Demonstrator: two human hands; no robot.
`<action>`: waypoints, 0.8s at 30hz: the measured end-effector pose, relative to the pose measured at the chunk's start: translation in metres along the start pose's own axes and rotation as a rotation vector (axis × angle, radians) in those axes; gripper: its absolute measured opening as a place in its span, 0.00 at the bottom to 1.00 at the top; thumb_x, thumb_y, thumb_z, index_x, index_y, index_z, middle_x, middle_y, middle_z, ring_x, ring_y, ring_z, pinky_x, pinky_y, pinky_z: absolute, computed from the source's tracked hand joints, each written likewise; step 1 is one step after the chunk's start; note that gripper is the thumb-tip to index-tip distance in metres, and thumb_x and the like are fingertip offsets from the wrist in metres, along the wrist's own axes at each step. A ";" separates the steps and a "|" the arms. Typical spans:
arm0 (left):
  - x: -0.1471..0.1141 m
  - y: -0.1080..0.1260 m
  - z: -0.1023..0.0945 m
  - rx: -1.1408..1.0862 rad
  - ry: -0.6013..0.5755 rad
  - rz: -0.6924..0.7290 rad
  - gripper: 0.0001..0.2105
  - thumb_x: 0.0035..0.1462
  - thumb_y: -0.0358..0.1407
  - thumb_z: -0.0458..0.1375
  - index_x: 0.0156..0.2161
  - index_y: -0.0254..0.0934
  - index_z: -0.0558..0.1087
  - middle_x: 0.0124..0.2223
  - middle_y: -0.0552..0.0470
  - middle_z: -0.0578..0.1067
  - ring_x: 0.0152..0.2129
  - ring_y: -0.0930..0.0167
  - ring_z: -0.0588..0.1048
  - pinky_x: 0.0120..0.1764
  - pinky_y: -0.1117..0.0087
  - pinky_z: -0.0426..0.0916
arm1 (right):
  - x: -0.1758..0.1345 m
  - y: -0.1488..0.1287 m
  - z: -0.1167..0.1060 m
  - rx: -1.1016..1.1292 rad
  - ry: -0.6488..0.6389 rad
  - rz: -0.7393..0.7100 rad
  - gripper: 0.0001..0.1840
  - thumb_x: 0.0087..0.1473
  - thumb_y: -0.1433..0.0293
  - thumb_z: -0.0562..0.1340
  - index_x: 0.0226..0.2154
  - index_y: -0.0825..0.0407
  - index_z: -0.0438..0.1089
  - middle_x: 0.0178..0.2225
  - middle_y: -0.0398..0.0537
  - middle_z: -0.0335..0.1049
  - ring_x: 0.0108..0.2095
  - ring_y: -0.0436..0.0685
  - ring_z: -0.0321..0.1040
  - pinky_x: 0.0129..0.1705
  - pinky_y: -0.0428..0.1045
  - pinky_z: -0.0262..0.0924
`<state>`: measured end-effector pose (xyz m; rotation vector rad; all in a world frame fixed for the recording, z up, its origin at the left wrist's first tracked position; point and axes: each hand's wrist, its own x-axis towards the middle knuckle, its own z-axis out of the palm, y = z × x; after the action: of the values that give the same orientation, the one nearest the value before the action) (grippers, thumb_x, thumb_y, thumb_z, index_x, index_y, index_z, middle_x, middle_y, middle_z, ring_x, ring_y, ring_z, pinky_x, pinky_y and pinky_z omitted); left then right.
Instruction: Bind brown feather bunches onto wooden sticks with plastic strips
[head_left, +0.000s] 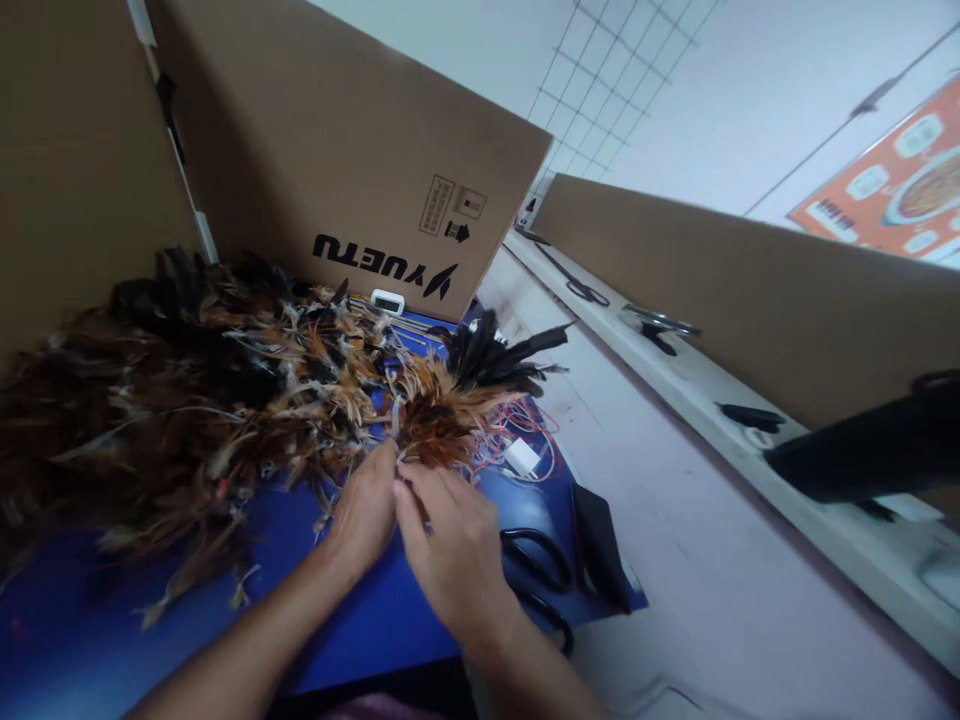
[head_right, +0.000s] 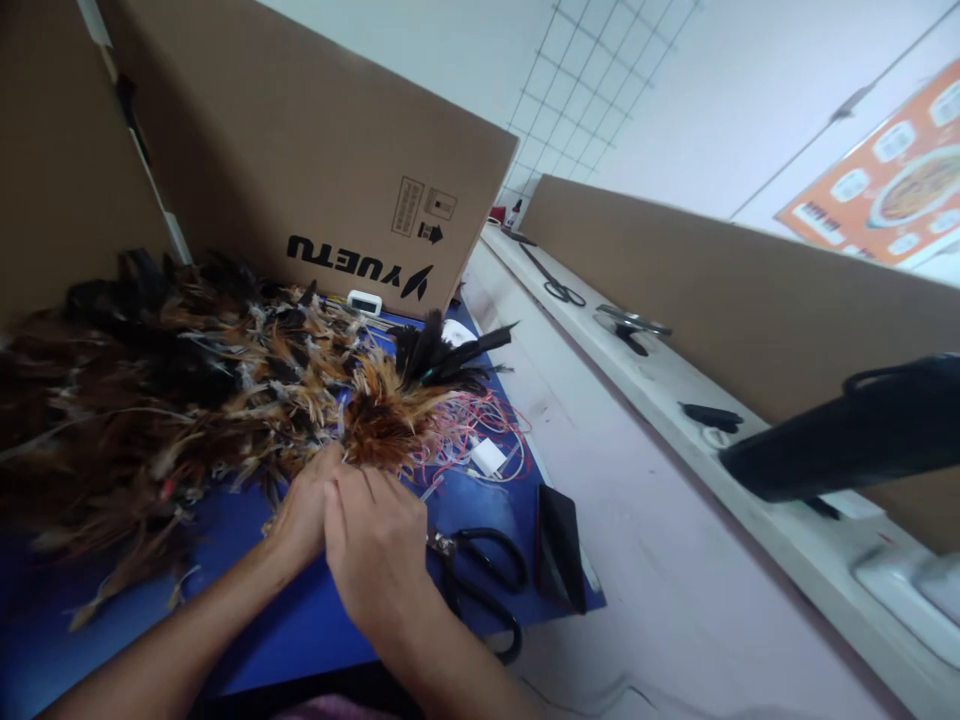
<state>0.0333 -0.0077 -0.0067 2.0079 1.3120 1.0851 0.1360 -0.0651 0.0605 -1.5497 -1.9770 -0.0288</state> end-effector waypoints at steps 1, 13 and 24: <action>0.000 0.002 -0.001 -0.019 0.003 0.004 0.06 0.55 0.29 0.48 0.35 0.37 0.66 0.35 0.48 0.73 0.33 0.65 0.73 0.37 0.63 0.69 | 0.007 -0.006 0.001 -0.074 0.009 0.001 0.12 0.62 0.68 0.52 0.36 0.50 0.71 0.33 0.50 0.75 0.34 0.57 0.72 0.37 0.50 0.60; -0.001 0.001 -0.002 -0.086 0.021 0.002 0.10 0.58 0.33 0.45 0.41 0.37 0.67 0.36 0.47 0.74 0.34 0.66 0.73 0.38 0.63 0.70 | 0.041 -0.010 0.027 -0.302 -0.013 0.167 0.12 0.61 0.68 0.52 0.32 0.51 0.69 0.29 0.51 0.76 0.29 0.58 0.73 0.29 0.49 0.54; 0.001 0.003 -0.002 0.028 -0.034 -0.015 0.10 0.60 0.32 0.46 0.43 0.35 0.68 0.39 0.44 0.75 0.38 0.64 0.73 0.41 0.62 0.69 | 0.038 -0.008 0.026 -0.356 0.105 0.104 0.13 0.61 0.62 0.54 0.36 0.52 0.69 0.27 0.52 0.75 0.27 0.57 0.72 0.28 0.49 0.54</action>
<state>0.0331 -0.0081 -0.0030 2.0244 1.3298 1.0265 0.1128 -0.0252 0.0604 -1.8297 -1.8776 -0.4315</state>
